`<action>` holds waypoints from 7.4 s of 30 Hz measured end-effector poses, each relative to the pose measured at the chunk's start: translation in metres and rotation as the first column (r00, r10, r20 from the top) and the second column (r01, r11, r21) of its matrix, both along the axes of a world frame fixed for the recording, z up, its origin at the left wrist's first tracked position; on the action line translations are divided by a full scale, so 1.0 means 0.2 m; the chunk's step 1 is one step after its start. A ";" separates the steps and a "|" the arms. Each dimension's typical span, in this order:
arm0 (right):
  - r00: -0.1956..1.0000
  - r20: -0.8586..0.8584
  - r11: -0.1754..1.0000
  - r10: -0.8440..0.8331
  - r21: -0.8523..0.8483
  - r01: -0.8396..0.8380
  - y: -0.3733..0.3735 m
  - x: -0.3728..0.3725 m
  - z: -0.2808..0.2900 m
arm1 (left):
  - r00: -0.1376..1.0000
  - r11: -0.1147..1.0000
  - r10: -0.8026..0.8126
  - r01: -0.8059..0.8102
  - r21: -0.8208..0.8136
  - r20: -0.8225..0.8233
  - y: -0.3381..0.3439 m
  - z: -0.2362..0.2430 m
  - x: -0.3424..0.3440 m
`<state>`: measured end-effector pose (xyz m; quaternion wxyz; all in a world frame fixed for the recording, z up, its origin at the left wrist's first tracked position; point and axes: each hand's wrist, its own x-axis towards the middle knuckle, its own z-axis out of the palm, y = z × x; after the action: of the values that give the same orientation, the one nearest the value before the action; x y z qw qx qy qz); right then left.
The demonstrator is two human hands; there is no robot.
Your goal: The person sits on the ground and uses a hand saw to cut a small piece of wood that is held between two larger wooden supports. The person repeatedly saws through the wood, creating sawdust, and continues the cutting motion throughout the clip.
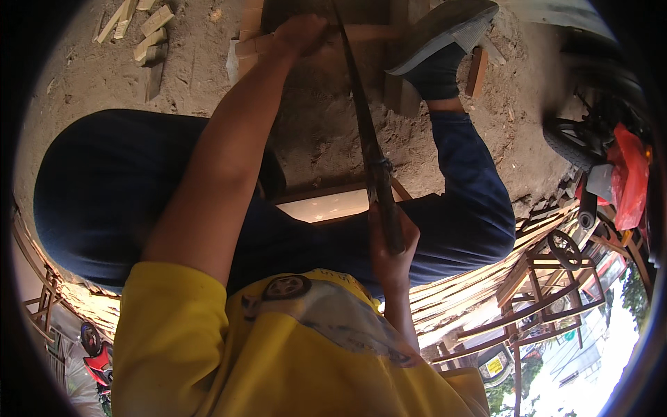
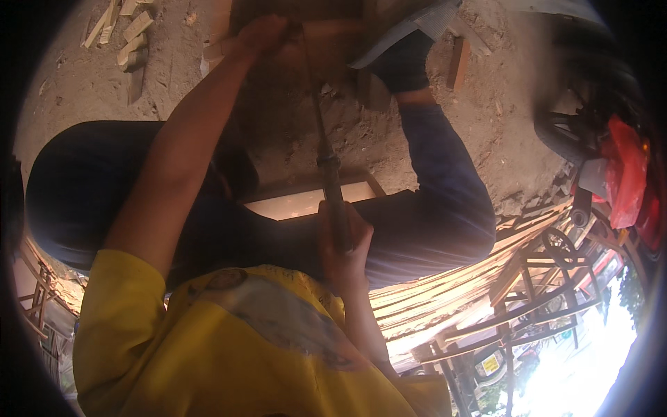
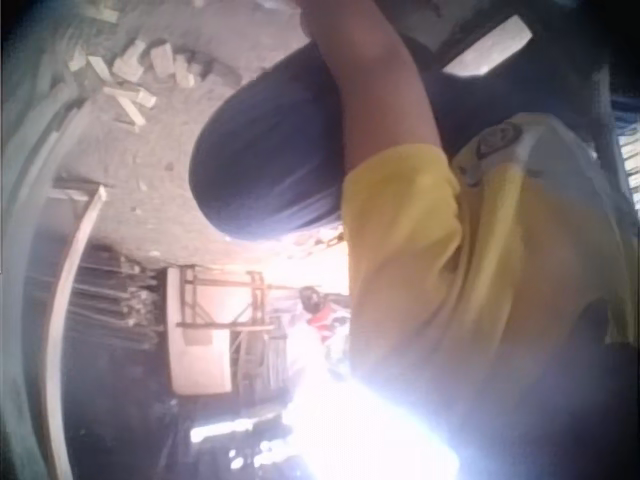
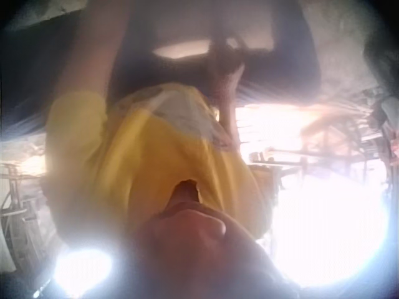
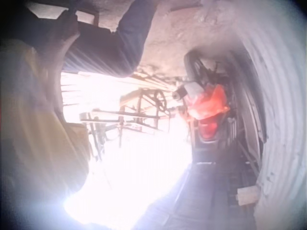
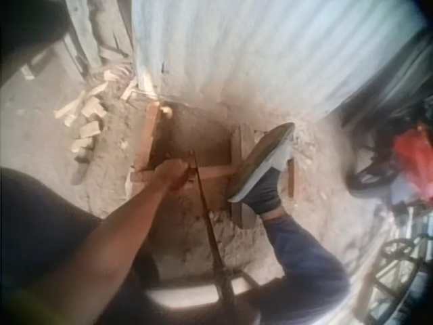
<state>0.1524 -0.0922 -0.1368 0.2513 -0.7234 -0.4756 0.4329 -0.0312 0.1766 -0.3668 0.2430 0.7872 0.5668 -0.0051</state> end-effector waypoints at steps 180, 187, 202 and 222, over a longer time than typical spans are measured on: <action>0.992 -0.127 0.999 -0.007 -0.045 0.002 0.24 -0.04 -0.24 | 0.993 0.993 -0.067 0.057 -0.101 -0.096 0.02 -0.14 0.00; 0.998 -0.058 1.000 0.023 0.000 -0.023 0.11 0.01 -0.15 | 0.943 0.949 -0.245 0.280 0.142 -0.225 -0.01 -0.09 0.00; 0.987 -0.155 1.000 -0.029 -0.012 0.028 0.33 -0.12 -0.23 | 0.993 0.996 -0.086 0.087 0.009 -0.082 0.03 -0.02 -0.04; 0.999 -0.029 0.999 0.029 0.023 -0.028 0.15 -0.01 -0.13 | 0.997 0.997 -0.073 0.073 -0.038 0.002 -0.01 0.01 -0.02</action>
<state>0.1504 -0.0632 -0.1624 0.2600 -0.7071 -0.4869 0.4418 -0.0353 0.1737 -0.3645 0.2576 0.8026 0.5375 -0.0244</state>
